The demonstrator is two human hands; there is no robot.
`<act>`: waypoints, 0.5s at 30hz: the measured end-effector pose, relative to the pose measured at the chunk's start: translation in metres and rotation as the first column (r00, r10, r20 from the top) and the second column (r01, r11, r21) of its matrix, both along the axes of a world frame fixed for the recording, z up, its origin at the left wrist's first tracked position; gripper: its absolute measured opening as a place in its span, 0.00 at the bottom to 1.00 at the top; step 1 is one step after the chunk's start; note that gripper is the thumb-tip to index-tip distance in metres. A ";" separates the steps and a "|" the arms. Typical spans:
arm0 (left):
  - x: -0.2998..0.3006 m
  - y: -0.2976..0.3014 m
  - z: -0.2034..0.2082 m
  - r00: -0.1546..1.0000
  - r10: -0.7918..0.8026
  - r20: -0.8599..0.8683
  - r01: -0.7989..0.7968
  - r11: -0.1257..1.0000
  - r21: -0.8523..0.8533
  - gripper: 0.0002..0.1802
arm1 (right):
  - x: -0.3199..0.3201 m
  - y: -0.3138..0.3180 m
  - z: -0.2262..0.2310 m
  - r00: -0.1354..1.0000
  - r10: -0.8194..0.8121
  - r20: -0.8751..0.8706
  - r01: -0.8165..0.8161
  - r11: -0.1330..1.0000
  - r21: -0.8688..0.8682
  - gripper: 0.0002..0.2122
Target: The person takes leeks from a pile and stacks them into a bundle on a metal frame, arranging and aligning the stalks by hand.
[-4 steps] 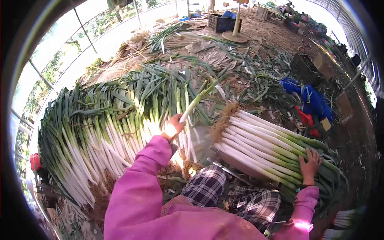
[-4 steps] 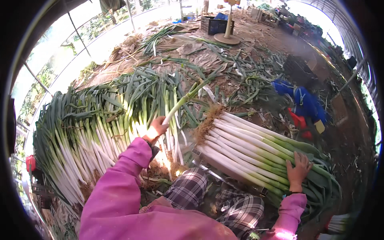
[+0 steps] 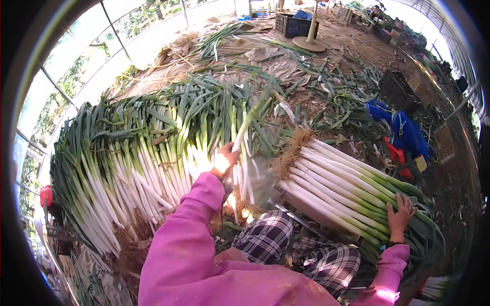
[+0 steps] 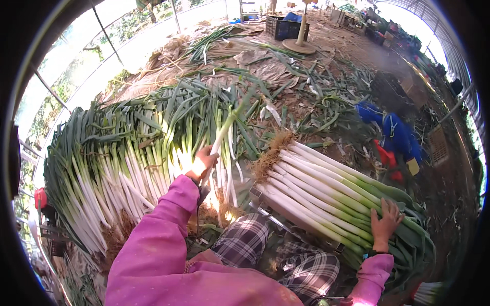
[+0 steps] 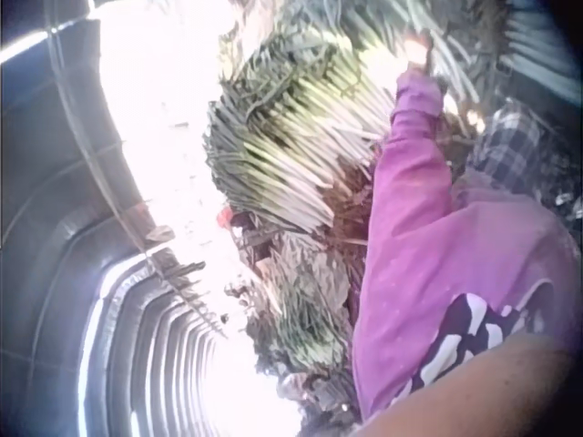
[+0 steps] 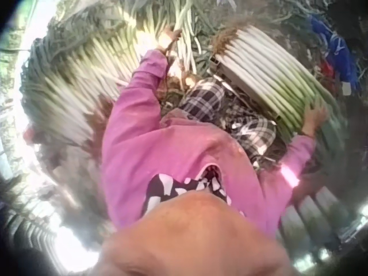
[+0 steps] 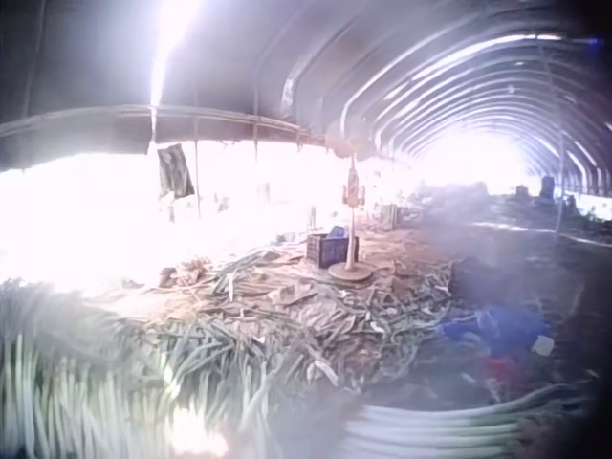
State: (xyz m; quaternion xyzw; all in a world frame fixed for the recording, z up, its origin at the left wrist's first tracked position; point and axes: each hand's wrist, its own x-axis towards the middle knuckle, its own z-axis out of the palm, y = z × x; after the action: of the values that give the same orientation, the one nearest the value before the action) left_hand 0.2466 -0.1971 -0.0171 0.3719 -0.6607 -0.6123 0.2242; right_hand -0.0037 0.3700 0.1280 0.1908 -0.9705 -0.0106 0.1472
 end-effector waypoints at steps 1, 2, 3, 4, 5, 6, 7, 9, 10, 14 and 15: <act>-0.003 -0.008 -0.004 0.998 0.023 -0.063 -0.019 0.998 0.068 0.17 | 0.001 0.000 0.002 1.000 0.009 0.002 -0.009 1.000 0.009 0.23; -0.005 -0.014 -0.005 0.994 0.071 -0.088 -0.062 0.993 0.101 0.15 | 0.000 -0.001 0.001 1.000 -0.001 0.003 0.001 1.000 0.012 0.23; -0.006 -0.022 -0.007 0.990 0.071 -0.121 -0.054 0.988 0.142 0.14 | 0.000 -0.001 0.000 1.000 -0.011 0.004 0.011 1.000 0.016 0.23; -0.007 -0.032 -0.010 0.994 0.050 -0.092 -0.036 0.989 0.144 0.18 | 0.000 0.000 -0.001 1.000 -0.003 0.007 0.003 1.000 0.025 0.23; 0.002 -0.046 -0.017 0.997 0.041 -0.059 -0.032 0.990 0.138 0.21 | -0.001 -0.004 -0.004 1.000 0.006 0.003 -0.006 1.000 0.024 0.23; 0.009 -0.057 -0.042 0.986 0.159 -0.052 -0.159 0.987 0.010 0.23 | -0.002 -0.009 -0.007 1.000 0.017 0.001 -0.017 1.000 0.023 0.23; 0.011 -0.057 -0.056 0.963 0.265 -0.056 -0.270 0.957 -0.107 0.26 | -0.003 -0.008 -0.008 1.000 0.028 0.009 -0.029 0.999 0.033 0.23; 0.046 -0.060 -0.080 0.966 0.157 0.203 -0.083 0.939 -0.333 0.32 | -0.006 -0.009 -0.011 0.999 0.034 0.007 -0.034 0.998 0.050 0.23; 0.052 -0.044 -0.091 0.953 0.159 0.259 -0.075 0.949 -0.307 0.31 | -0.006 -0.003 -0.009 1.000 0.020 0.002 -0.020 0.996 0.085 0.23; 0.146 -0.016 -0.147 0.840 0.441 0.316 -0.229 0.816 -0.530 0.27 | -0.016 0.011 -0.010 0.999 0.046 0.005 -0.046 0.987 0.156 0.22; 0.156 -0.006 -0.141 0.655 0.657 0.373 -0.298 0.679 -0.671 0.27 | -0.018 0.022 -0.010 1.000 0.023 -0.016 -0.020 0.983 0.183 0.22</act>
State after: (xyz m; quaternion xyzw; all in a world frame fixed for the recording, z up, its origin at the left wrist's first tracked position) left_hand 0.4025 -0.2032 -0.1577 0.6284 -0.7134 -0.1592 0.2661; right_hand -0.0214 0.3924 0.1184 0.2139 -0.9619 -0.0998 0.1379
